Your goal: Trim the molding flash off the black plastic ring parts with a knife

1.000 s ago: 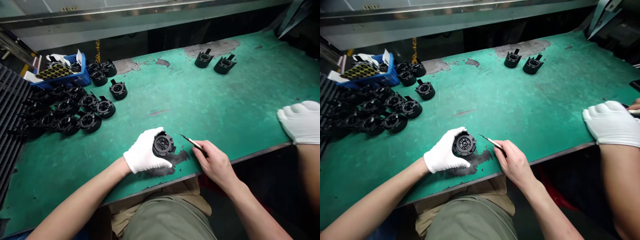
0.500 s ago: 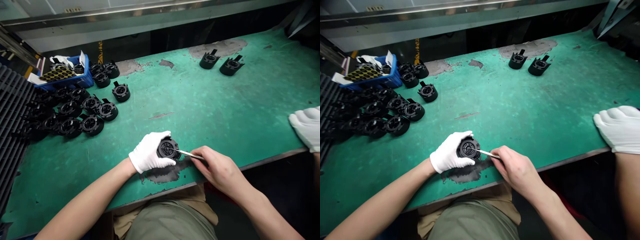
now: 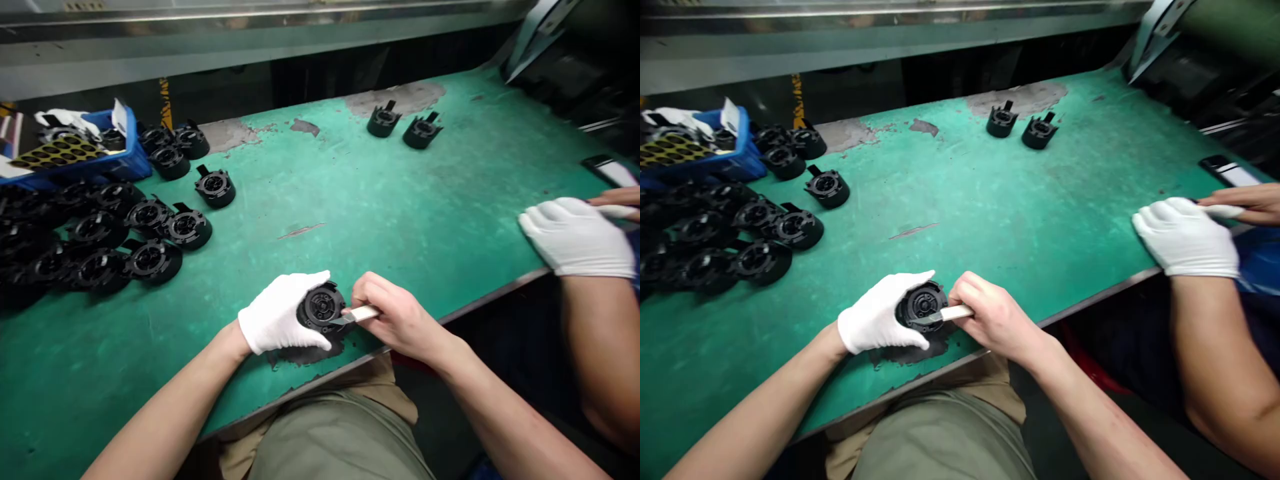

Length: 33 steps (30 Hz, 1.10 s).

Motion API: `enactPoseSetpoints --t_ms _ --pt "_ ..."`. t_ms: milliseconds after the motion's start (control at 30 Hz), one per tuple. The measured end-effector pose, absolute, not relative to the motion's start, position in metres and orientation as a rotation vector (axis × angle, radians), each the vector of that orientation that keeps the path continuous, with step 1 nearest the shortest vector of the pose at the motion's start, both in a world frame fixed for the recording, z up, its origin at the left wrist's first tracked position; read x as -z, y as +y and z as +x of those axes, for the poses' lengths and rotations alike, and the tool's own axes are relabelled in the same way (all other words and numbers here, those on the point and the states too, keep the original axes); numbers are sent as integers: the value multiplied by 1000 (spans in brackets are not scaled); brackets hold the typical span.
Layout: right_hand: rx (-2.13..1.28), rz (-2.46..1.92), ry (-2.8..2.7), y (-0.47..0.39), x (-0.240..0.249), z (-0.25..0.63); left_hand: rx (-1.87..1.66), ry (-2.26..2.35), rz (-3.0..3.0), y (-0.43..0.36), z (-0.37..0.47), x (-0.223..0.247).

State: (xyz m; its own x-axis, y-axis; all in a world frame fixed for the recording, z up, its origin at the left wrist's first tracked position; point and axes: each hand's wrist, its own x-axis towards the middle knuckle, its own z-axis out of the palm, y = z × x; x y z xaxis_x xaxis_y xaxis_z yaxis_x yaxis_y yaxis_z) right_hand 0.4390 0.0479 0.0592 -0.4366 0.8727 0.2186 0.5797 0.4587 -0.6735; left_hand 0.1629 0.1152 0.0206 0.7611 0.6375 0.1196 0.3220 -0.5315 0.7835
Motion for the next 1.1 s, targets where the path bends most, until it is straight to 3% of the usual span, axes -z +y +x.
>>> enactPoseSetpoints --t_ms 167,1100 --pt "-839 -1099 -2168 48 -64 437 -479 746 2167 117 168 -18" --pt "-759 -1170 -2166 37 -46 429 -566 806 2156 111 174 -33"
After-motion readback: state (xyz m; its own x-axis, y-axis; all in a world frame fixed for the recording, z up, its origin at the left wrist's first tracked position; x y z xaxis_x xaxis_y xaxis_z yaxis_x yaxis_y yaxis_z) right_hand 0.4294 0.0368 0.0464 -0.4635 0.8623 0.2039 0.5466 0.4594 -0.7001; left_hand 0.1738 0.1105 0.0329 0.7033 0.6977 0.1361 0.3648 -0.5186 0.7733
